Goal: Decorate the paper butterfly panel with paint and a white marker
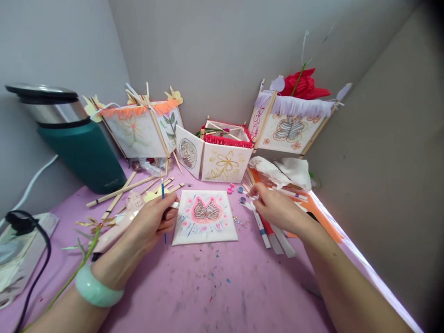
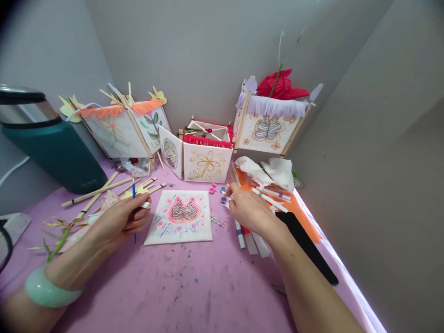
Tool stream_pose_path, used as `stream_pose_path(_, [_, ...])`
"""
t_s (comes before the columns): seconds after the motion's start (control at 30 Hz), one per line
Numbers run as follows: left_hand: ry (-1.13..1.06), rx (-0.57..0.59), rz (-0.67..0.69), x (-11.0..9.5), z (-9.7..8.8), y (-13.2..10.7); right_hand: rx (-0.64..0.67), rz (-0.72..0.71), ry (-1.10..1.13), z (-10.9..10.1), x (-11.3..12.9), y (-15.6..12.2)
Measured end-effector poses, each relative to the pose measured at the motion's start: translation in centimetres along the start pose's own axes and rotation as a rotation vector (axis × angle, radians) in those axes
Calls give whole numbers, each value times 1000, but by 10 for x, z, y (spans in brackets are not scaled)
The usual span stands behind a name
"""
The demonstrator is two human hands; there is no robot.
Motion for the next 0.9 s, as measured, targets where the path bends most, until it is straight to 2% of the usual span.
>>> stream_pose_path(0.17, [53,0,35,-1,-3,3,65,-92,206,2,1,-1])
stream_pose_path(0.33, [95,-22,45,1,-8,6,346,-312,796,7,21,-12])
stream_pose_path(0.43, [109,-4,-1,6,-7,7,435,-354,1103,6,30,-14])
stream_pose_path(0.5, [106,-5,-37,11,-6,7,331,-332,1227,7,31,-8])
stream_pose_path(0.63, [156,-25,-60,16,-4,8,-101,-156,1317,23,24,6])
stream_pose_path(0.7, [185,-63,-45,15,-5,9,-217,-69,1258,38,22,7])
stream_pose_path(0.77, [199,-100,-15,12,-6,10,-312,-56,1129,49,22,4])
stream_pose_path(0.9, [194,-120,3,9,-7,10,-463,-201,815,59,26,-5])
Point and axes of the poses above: each hand's wrist, its own y-axis towards the middle knuckle, its own z-axis out of the palm, x = y × z, the point moved 5 cm from there along y, towards the middle knuckle, and after that the axes turned 2 degrees about -x, right-handed, at the moved point
